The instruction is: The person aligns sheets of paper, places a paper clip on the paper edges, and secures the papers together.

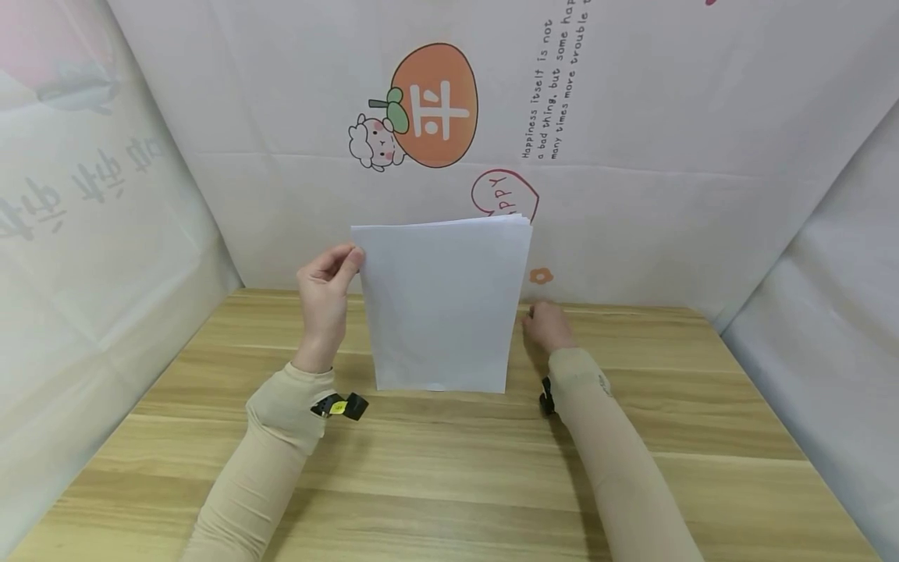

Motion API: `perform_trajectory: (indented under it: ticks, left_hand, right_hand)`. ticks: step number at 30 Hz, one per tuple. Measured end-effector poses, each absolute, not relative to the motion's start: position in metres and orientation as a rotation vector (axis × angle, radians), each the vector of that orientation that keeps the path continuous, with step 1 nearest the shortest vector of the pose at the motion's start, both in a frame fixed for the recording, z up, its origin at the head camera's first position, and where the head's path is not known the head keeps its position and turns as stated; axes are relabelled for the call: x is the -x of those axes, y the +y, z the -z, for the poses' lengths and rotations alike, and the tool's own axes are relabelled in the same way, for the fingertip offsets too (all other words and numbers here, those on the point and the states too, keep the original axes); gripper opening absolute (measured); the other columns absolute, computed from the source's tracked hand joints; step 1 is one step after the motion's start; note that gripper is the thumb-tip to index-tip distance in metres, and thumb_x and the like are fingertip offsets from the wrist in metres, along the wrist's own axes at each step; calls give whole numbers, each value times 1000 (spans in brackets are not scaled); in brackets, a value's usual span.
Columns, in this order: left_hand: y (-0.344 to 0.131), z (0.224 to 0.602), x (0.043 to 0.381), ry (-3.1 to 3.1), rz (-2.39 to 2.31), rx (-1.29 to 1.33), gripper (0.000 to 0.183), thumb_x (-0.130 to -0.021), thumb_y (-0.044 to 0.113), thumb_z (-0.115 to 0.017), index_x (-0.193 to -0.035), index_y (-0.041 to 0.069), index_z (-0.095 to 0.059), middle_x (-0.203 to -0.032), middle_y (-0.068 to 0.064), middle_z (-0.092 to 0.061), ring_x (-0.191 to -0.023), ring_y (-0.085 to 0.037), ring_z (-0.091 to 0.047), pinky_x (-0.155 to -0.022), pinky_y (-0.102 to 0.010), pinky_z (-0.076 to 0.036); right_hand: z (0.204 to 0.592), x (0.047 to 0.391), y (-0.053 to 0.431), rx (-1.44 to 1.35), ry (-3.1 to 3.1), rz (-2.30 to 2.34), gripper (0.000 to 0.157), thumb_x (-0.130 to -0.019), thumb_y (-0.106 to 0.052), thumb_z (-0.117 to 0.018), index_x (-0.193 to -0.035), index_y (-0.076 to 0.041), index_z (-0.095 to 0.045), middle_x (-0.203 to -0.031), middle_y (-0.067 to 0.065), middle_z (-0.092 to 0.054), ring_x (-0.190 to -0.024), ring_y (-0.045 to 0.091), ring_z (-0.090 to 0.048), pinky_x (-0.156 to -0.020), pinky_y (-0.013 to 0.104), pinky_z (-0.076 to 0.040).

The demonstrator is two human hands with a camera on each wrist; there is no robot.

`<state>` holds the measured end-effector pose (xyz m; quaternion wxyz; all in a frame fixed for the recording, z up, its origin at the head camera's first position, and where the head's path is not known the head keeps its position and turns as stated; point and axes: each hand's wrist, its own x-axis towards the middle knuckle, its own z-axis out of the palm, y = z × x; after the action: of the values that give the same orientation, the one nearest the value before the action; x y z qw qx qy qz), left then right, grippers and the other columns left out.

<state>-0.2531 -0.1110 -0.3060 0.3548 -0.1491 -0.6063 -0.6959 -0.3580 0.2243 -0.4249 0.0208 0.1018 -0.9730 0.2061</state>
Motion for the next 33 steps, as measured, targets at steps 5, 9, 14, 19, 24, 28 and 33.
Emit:
perform_trajectory:
  ticks: [5, 9, 14, 19, 24, 28, 33]
  left_hand:
    - [-111, 307, 253, -1572, 1806, 384, 24, -85, 11, -70, -93, -11, -69, -78, 12, -67, -72, -6, -59, -74, -18, -48]
    - [-112, 308, 253, -1588, 1793, 371, 23, -85, 12, -70, -93, -10, -69, -79, 15, -68, -72, -5, -61, -90, -22, -46]
    - [-112, 307, 253, -1584, 1798, 386, 23, -85, 12, -70, -93, -10, -69, -79, 13, -67, -73, -6, -60, -77, -20, -49]
    - [-113, 306, 254, -1566, 1806, 390, 24, -84, 12, -71, -92, -11, -69, -80, 9, -68, -73, -6, -61, -77, -19, -49]
    - [-113, 306, 254, -1569, 1814, 382, 23, -84, 11, -71, -92, -11, -69, -80, 8, -67, -72, -6, -60, -69, -19, -48]
    - [-113, 305, 255, -1579, 1796, 374, 22, -85, 10, -70, -92, -11, -69, -79, 13, -68, -73, -6, -62, -94, -23, -43]
    - [-113, 305, 255, -1582, 1789, 379, 23, -85, 10, -70, -92, -12, -69, -79, 15, -68, -72, -5, -62, -99, -24, -41]
  right_hand:
    - [423, 359, 225, -265, -3040, -627, 24, -94, -13, -52, -101, 6, -64, -101, 24, -63, -86, 32, -56, -74, 44, -47]
    - [425, 360, 226, -220, -3058, -626, 22, -93, -11, -52, -98, 6, -65, -98, 24, -63, -86, 32, -56, -72, 42, -47]
    - [426, 364, 225, -155, -3056, -619, 21, -92, -12, -52, -95, 4, -64, -96, 23, -61, -83, 31, -55, -67, 39, -46]
    - [425, 366, 222, -97, -3047, -608, 21, -90, -13, -54, -97, 4, -65, -100, 25, -63, -89, 36, -58, -71, 43, -47]
    - [429, 368, 223, -92, -3032, -623, 21, -89, -11, -54, -98, 5, -65, -102, 25, -64, -92, 38, -59, -75, 46, -48]
    - [430, 369, 224, -84, -3026, -652, 19, -88, -9, -55, -96, 4, -66, -101, 25, -65, -91, 37, -59, -77, 46, -48]
    - [429, 369, 224, -57, -3032, -671, 20, -89, -10, -57, -100, 4, -67, -104, 24, -66, -92, 36, -60, -78, 45, -50]
